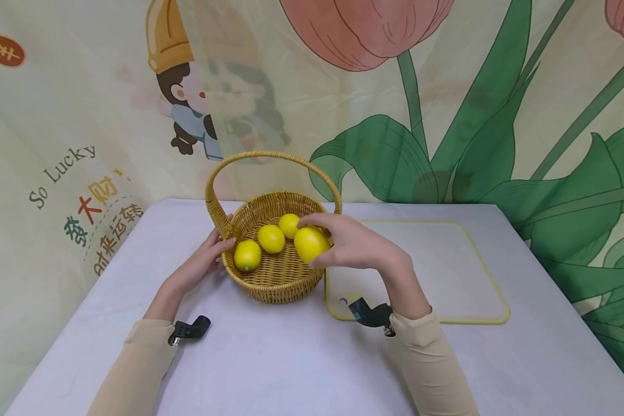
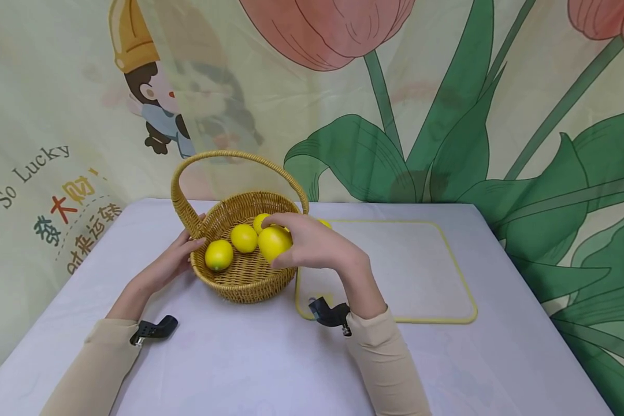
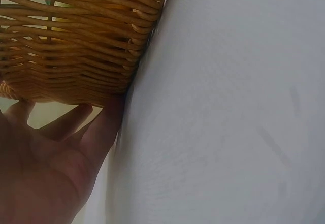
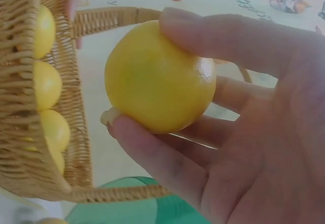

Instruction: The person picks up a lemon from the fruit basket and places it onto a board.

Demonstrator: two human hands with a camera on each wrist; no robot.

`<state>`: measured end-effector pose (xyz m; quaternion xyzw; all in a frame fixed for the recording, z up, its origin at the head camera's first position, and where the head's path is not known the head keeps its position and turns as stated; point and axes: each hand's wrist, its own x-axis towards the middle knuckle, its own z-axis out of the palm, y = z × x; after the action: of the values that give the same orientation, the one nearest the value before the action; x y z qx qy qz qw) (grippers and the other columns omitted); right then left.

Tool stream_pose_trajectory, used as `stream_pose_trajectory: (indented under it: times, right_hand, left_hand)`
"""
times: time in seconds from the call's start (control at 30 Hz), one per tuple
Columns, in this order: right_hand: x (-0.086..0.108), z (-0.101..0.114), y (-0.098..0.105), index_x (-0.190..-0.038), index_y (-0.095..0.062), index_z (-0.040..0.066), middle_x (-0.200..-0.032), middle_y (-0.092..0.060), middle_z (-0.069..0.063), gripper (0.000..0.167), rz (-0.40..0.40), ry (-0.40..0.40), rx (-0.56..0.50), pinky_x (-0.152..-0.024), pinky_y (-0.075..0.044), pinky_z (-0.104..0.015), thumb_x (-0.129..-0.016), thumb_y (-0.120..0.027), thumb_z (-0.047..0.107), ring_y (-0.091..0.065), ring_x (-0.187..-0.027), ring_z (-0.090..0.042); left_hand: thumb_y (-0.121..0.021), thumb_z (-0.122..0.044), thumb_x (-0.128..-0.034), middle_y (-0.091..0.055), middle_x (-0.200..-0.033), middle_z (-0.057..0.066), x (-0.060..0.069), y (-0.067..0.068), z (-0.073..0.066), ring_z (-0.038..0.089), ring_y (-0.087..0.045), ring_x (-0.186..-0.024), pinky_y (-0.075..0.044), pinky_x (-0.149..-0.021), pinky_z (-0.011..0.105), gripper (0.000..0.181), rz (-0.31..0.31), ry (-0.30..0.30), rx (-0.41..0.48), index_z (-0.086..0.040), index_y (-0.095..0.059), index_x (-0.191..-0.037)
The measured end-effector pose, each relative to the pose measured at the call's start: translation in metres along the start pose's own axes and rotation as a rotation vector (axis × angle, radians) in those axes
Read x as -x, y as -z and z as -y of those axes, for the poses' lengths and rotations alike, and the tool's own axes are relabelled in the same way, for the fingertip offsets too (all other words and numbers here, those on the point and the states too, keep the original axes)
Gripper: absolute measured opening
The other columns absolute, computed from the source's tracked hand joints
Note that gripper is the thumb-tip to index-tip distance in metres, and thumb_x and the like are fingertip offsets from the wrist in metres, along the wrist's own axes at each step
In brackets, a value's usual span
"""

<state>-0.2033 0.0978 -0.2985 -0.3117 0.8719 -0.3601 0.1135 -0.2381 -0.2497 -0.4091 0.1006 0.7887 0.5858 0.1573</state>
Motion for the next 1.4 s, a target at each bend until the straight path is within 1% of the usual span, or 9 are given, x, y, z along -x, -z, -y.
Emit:
stream_pose_trajectory:
  times: [0.1,0.27,0.37,0.6,0.73,0.87,1.03,1.2,1.4]
  right_hand:
    - [0.006,0.000,0.007,-0.133,-0.055,0.026,-0.126,-0.058,0.006,0.060,-0.009,-0.001,-0.015,-0.089,-0.052,-0.034,-0.078,-0.077,0.015,-0.057,-0.106,-0.019]
    - [0.016,-0.003,0.019,-0.131,-0.057,0.029,-0.132,-0.056,0.007,0.059,-0.038,0.004,-0.049,-0.092,-0.053,-0.036,-0.079,-0.079,0.015,-0.056,-0.110,-0.019]
    - [0.021,-0.007,0.026,-0.130,-0.058,0.028,-0.133,-0.056,0.008,0.058,-0.056,0.015,-0.059,-0.090,-0.054,-0.036,-0.079,-0.079,0.015,-0.055,-0.111,-0.021]
    - [0.032,-0.015,0.039,-0.132,-0.056,0.026,-0.125,-0.058,0.004,0.056,-0.098,-0.023,-0.070,-0.085,-0.056,-0.037,-0.081,-0.078,0.015,-0.055,-0.107,-0.024]
    - [0.034,-0.018,0.043,-0.129,-0.057,0.026,-0.123,-0.059,0.003,0.052,-0.115,-0.032,-0.055,-0.088,-0.053,-0.038,-0.082,-0.077,0.015,-0.055,-0.108,-0.024]
    - [0.035,-0.024,0.047,-0.131,-0.057,0.027,-0.124,-0.060,0.004,0.054,-0.133,-0.067,-0.034,-0.088,-0.051,-0.038,-0.082,-0.076,0.016,-0.056,-0.109,-0.025]
    - [0.038,-0.033,0.051,-0.134,-0.055,0.025,-0.125,-0.060,0.002,0.057,-0.152,-0.106,-0.040,-0.084,-0.053,-0.038,-0.082,-0.075,0.014,-0.057,-0.108,-0.029]
    - [0.041,-0.041,0.056,-0.135,-0.053,0.026,-0.126,-0.058,0.000,0.057,-0.181,-0.139,-0.023,-0.084,-0.052,-0.038,-0.083,-0.075,0.015,-0.056,-0.108,-0.030]
    - [0.042,-0.050,0.059,-0.140,-0.050,0.024,-0.133,-0.055,-0.003,0.061,-0.209,-0.212,-0.016,-0.086,-0.050,-0.039,-0.084,-0.074,0.018,-0.056,-0.112,-0.031]
  left_hand:
    - [-0.045,-0.048,-0.1034,-0.004,-0.169,0.004,0.000,0.000,0.001,0.033,-0.023,-0.151,-0.031,-0.115,0.055,0.071,-0.001,0.000,0.000,-0.043,0.001,-0.158]
    - [-0.045,-0.047,-0.1034,-0.003,-0.169,0.003,0.000,0.001,0.000,0.032,-0.022,-0.151,-0.030,-0.116,0.057,0.073,0.002,-0.005,0.005,-0.041,0.002,-0.158]
    - [-0.045,-0.047,-0.1037,-0.003,-0.169,0.003,0.000,0.001,0.000,0.032,-0.022,-0.151,-0.029,-0.116,0.057,0.072,0.005,-0.009,0.002,-0.042,0.002,-0.158]
    - [-0.045,-0.048,-0.1035,-0.003,-0.169,0.002,-0.001,0.001,0.000,0.031,-0.021,-0.151,-0.029,-0.117,0.057,0.071,0.005,-0.005,0.006,-0.043,0.001,-0.158]
    - [-0.044,-0.047,-0.1038,-0.002,-0.169,0.004,-0.001,0.001,0.000,0.031,-0.019,-0.152,-0.028,-0.117,0.058,0.072,0.009,-0.008,0.008,-0.042,0.002,-0.158]
    - [-0.044,-0.048,-0.1037,-0.001,-0.169,0.003,0.000,0.001,0.000,0.031,-0.016,-0.153,-0.026,-0.118,0.059,0.072,0.011,-0.001,0.006,-0.043,0.002,-0.158]
    - [-0.044,-0.048,-0.1037,-0.001,-0.169,0.003,0.001,0.000,-0.001,0.031,-0.016,-0.153,-0.025,-0.118,0.059,0.072,0.010,0.001,0.006,-0.043,0.003,-0.158]
    - [-0.044,-0.049,-0.1034,-0.002,-0.169,0.004,0.001,0.000,-0.001,0.031,-0.017,-0.153,-0.027,-0.118,0.057,0.073,0.007,0.000,0.001,-0.042,0.003,-0.158]
    - [-0.044,-0.050,-0.1033,-0.004,-0.169,0.003,0.000,0.000,0.000,0.030,-0.021,-0.152,-0.031,-0.116,0.054,0.072,0.006,0.000,-0.009,-0.043,0.002,-0.158]
